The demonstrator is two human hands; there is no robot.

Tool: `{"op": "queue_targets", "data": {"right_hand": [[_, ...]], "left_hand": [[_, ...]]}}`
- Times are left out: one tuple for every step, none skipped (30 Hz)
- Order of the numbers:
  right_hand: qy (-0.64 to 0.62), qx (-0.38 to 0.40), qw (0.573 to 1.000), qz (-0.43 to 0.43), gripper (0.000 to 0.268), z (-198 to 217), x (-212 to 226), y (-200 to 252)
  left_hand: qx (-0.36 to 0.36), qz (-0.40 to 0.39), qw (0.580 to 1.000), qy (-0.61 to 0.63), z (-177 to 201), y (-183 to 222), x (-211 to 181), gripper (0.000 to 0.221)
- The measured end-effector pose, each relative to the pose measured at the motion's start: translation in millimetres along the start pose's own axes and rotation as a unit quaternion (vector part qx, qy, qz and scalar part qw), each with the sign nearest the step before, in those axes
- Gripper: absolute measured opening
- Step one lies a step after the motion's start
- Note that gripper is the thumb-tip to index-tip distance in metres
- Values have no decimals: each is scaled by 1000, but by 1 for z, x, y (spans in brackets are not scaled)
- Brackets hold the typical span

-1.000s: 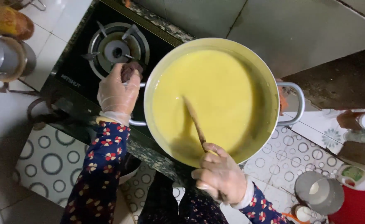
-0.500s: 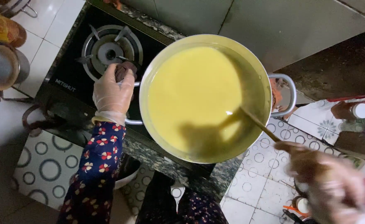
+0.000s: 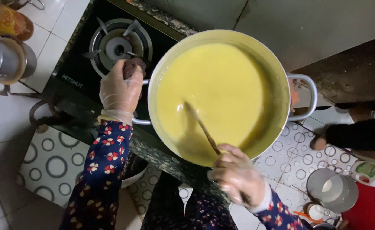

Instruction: Stirring a large pot of yellow liquid on a gas stove using a wooden spoon to ensure even cooking.

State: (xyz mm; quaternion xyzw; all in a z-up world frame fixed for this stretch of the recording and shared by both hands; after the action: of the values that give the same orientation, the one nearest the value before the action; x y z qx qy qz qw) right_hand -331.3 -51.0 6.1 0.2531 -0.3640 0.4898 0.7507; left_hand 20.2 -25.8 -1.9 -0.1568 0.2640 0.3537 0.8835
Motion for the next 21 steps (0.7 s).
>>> {"op": "queue_targets", "data": {"right_hand": [[14,-59,994,87,20,3,5,-7],[30,-117,977,174,27,8,10,-14],[33,-116,977,175,27,15,8,-15],[61,-117,977,167,8,20,6,-19],[88,-117,976,158,11,24,5,-22],[87,-115,976,161,11,33,8,-16],[88,-114,982,126,6,42,7,-11],[89,-113,986,87,7,50,7,-4],[89,-112,986,88,7,63,13,3],[51,-113,991,51,23,77,16,12],[12,-114,993,13,47,91,19,21],[12,-114,993,11,47,101,17,40],[-52,-129,987,-86,43,113,10,58],[-115,-142,967,-179,42,124,2,78],[-115,-142,967,-180,42,126,10,72],[-161,-188,961,-123,51,132,20,67],[-206,-233,948,-66,70,137,30,62],[-206,-234,948,-65,70,136,29,63],[-236,-220,944,-67,71,133,28,63],[-267,-207,939,-70,71,131,26,63],[-266,-207,939,-70,71,120,29,60]], "left_hand": [[-1,2,1000,-2,0,1,1,35],[-3,2,1000,-1,0,0,0,36],[-5,2,1000,1,-2,0,0,36],[-7,-6,1000,4,-2,1,1,32],[-10,-14,1000,7,-1,1,3,29],[-13,-11,1000,6,-1,1,3,29],[-13,-7,1000,6,-2,1,4,29],[-11,-3,1000,8,-3,1,5,29],[-11,-2,1000,7,-1,1,4,29],[-7,2,1000,18,0,1,2,27],[-3,6,1000,29,0,2,0,25],[-1,6,1000,29,-1,1,2,25],[0,7,1000,20,-2,0,3,29],[-1,7,1000,10,-2,-1,4,32],[0,6,1000,10,-3,-1,4,32],[-2,11,1000,7,-3,-1,5,32],[-5,16,1000,4,-3,-1,6,31],[-5,15,1000,4,-1,-1,4,31],[8,18,1000,5,0,0,2,32],[21,22,1000,6,1,0,0,33],[21,21,1000,6,0,-1,1,33]]}}
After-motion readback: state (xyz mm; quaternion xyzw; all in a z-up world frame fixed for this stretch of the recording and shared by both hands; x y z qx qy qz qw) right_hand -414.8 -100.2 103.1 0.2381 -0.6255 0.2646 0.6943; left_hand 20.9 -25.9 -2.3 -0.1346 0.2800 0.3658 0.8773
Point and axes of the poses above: each hand's wrist, its own y-axis away from the middle knuckle, its own z-axis out of the back of the hand, x = y × z, the point moved 3 cm from there along -y, towards the middle knuckle, and after that the axes turned 9 degrees about -z, right-handed, at the moved point
